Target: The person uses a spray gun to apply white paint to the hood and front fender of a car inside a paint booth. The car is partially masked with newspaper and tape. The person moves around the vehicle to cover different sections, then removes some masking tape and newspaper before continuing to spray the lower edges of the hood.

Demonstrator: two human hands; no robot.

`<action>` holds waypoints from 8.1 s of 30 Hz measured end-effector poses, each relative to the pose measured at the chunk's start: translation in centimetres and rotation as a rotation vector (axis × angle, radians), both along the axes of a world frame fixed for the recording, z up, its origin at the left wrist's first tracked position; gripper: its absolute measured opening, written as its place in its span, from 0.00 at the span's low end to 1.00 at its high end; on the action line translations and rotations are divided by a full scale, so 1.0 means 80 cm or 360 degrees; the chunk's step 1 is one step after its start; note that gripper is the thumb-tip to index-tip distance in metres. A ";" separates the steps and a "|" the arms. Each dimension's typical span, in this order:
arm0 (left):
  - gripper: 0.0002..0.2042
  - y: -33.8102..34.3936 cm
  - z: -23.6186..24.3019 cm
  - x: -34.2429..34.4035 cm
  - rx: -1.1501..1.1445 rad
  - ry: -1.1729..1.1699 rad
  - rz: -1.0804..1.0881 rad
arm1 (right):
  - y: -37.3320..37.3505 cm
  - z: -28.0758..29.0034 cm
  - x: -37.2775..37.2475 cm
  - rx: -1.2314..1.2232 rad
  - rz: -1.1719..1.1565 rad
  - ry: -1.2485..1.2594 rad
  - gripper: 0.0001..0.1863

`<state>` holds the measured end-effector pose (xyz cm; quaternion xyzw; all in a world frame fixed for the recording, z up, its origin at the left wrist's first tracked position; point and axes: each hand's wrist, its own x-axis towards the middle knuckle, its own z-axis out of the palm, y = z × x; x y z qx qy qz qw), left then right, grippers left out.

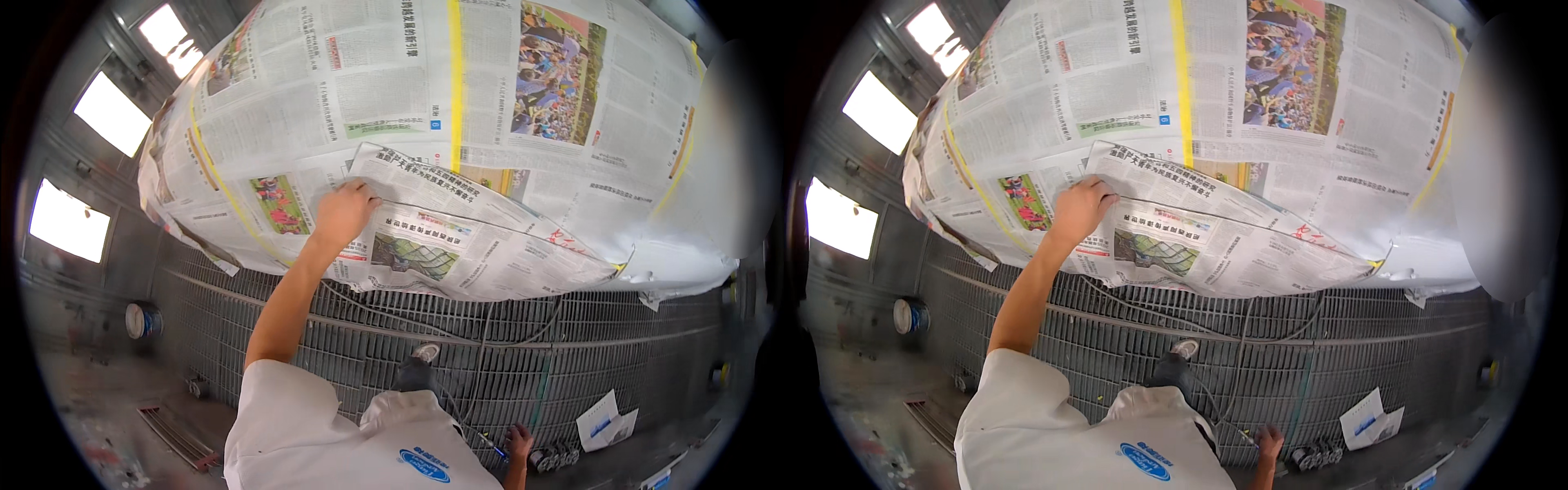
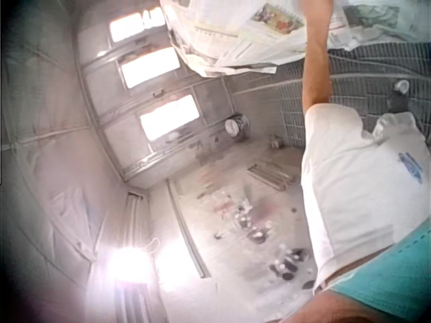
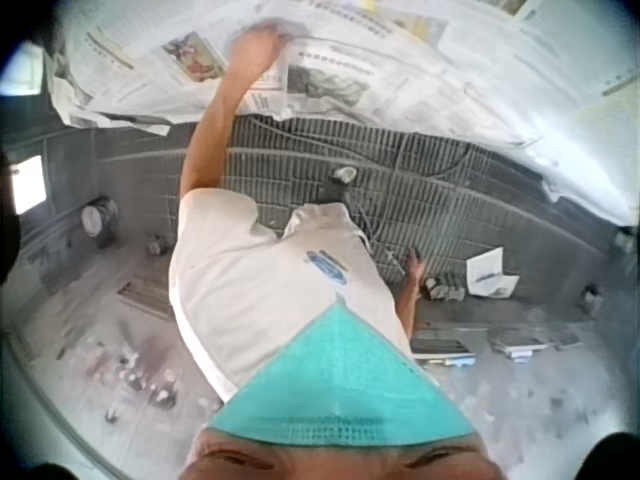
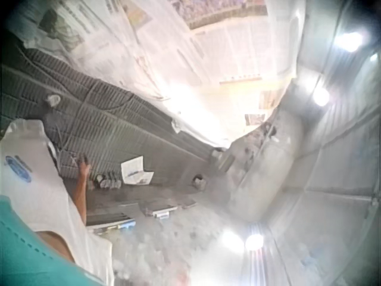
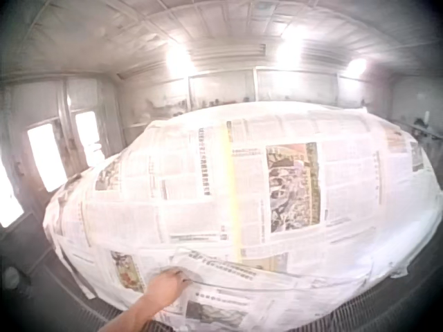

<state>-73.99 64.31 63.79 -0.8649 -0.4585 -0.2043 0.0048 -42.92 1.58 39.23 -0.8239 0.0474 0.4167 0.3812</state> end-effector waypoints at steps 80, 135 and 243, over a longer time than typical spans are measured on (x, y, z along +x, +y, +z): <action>0.12 -0.681 -0.052 0.387 -0.0960 0.0892 -0.2827 | -0.207 -0.076 -0.591 -0.0792 -0.3032 0.0207 0.18; 0.12 -0.723 -0.115 0.876 -0.1625 0.0206 -0.1280 | -0.610 0.048 0.382 0.0208 -0.1710 -0.0137 0.12; 0.03 -0.669 -0.031 0.410 -0.0628 -0.1338 0.1089 | 0.180 0.288 0.246 0.1156 0.2578 0.0752 0.24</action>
